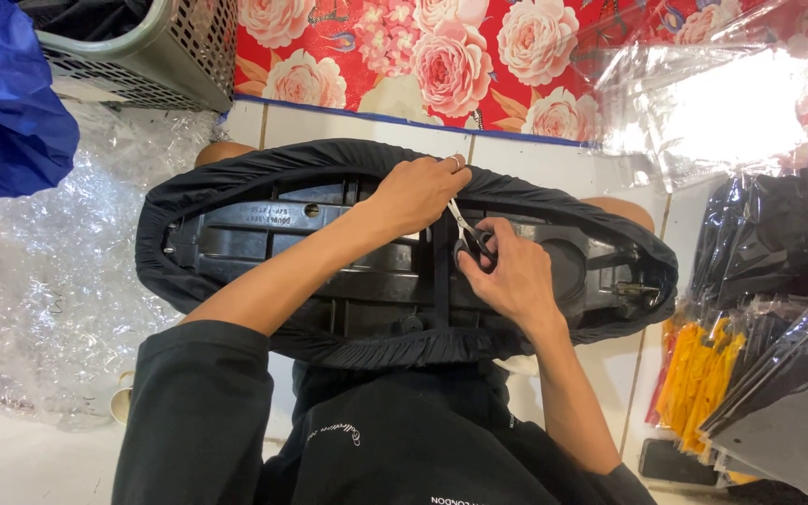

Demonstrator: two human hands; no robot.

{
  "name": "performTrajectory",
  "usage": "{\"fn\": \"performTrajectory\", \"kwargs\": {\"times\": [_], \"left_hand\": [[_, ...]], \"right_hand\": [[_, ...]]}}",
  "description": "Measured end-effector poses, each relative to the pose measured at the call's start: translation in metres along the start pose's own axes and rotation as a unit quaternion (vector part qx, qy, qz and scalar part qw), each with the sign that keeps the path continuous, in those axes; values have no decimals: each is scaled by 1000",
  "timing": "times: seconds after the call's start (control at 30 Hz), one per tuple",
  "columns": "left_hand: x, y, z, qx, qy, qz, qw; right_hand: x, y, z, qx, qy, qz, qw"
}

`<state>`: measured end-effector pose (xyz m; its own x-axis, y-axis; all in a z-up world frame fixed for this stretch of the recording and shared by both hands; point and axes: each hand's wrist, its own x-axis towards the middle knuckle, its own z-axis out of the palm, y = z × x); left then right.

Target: The person puts a black elastic cover over a motorcycle seat, using scissors and a utility knife to trim excess material and secure a strap underneath.

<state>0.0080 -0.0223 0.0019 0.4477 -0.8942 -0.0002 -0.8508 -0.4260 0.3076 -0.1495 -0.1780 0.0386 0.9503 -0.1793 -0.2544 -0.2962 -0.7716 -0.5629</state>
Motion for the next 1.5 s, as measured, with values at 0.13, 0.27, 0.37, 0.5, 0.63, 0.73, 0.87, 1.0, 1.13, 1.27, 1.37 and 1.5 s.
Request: {"fn": "performTrajectory", "kwargs": {"times": [0.13,0.27,0.37,0.5,0.63,0.73,0.87,1.0,1.13,1.27,1.37,1.5], "left_hand": [[0,2,-6,10,-1,12,1000],[-2,7,-6,115,3,48,992],[-2,8,-8,146,7,59,987],[-5,8,-7,179,31,84,980],[-11,10,-12,202,37,89,975],[-13,12,-29,162,35,68,984],[-27,9,-41,30,47,-34,998],[-56,-19,-13,-325,111,-228,911],[-74,28,-24,-698,143,-344,611],[-76,59,-30,-691,185,-343,608],[-63,63,-46,-741,180,-405,505],[-55,62,-71,-802,195,-396,403]], "right_hand": [[0,-2,-4,7,-5,6,1000],[1,-7,-7,-6,-9,2,1000],[2,-9,-7,-8,-6,-2,1000],[0,-10,-6,-12,8,-20,1000],[-2,-10,-3,-22,13,-22,999],[-3,-11,-3,-9,24,-27,999],[-7,-15,-15,-14,45,-8,999],[-21,-3,-30,-11,49,-3,999],[-29,3,-28,43,55,-2,998],[-23,7,-18,194,51,21,979],[-16,2,-8,262,40,48,963],[-8,-19,-9,293,30,86,952]]}}
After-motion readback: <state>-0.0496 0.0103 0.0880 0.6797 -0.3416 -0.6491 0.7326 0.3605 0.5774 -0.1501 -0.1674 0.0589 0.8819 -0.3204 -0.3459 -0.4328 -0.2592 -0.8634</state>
